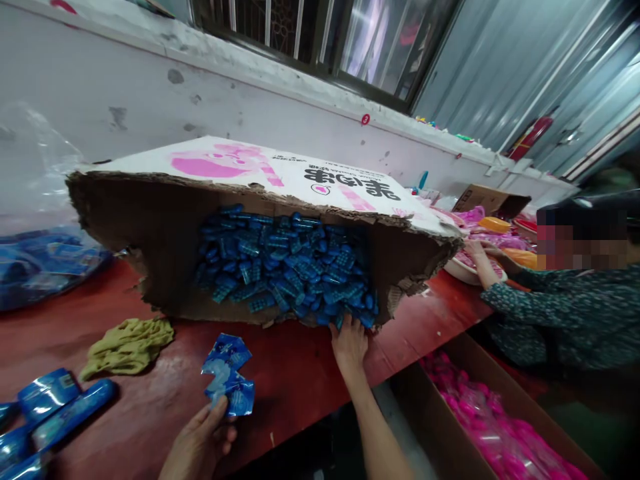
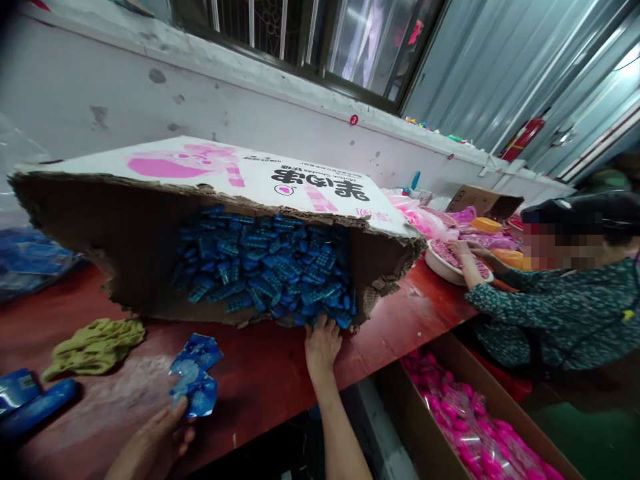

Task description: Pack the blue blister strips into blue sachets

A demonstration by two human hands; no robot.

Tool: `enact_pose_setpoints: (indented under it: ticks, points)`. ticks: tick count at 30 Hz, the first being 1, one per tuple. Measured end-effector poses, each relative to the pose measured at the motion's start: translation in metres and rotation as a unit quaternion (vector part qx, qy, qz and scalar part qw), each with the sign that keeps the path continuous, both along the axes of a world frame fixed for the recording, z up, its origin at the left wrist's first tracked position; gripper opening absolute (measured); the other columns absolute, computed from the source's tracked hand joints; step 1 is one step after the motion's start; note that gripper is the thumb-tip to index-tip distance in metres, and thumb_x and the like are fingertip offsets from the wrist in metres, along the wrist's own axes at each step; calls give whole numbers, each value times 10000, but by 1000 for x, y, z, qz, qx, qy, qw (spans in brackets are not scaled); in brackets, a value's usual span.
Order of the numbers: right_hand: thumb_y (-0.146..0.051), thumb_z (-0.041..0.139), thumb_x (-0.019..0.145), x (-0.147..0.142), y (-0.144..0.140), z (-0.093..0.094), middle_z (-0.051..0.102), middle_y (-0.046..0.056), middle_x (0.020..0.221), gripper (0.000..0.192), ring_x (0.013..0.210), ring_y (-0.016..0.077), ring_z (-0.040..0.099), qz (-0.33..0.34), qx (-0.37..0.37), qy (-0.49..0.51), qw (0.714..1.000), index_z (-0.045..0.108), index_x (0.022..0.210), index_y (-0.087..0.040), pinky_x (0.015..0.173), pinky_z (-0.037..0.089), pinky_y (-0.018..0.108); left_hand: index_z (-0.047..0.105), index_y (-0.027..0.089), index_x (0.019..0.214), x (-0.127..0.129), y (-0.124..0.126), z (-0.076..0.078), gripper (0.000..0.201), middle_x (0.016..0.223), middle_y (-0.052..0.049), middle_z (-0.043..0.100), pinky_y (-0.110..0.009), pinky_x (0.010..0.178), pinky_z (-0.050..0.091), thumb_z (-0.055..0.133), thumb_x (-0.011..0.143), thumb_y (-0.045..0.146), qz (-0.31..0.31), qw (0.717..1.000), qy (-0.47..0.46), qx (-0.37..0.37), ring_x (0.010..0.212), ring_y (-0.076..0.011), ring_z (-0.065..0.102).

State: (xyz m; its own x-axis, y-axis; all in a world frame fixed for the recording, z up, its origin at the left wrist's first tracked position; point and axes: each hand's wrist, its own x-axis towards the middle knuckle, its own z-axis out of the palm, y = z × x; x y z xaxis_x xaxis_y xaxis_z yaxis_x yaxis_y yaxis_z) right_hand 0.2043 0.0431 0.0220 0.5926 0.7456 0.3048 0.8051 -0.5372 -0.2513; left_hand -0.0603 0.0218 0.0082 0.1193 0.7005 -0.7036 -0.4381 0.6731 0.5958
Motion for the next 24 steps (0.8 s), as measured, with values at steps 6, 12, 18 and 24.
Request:
enact_pose_setpoints:
  ticks: [6,12,18,24]
  points:
    - [-140,431,804,-16,-15,-30,526,149,1043,361,941,271,548,49,34,49,997,485,1160,-151,739,446,363,577,131,614,-3,0,-4,455,480,-13,616,-196,343,373,813,335,402,0,1000,-17,3,384,-119,525]
    - [-255,548,753,-54,-30,-22,605,62,921,253,824,195,565,143,178,480,847,569,994,-182,715,459,313,572,148,631,-2,-7,0,298,461,0,599,-192,357,400,780,492,310,56,996,-64,-3,384,-115,533]
    - [-312,605,741,-109,-45,7,592,20,812,291,602,105,499,216,90,734,638,562,993,-174,491,430,211,556,147,652,-6,-7,7,163,450,-5,582,-177,360,420,623,712,282,99,992,-74,-12,378,-105,539]
    - [-266,575,745,-128,-51,6,620,28,878,266,710,140,553,247,53,648,719,567,999,-186,598,464,238,556,136,670,-10,-7,7,129,456,-8,585,-173,375,439,591,742,237,104,991,-80,-13,399,-106,557]
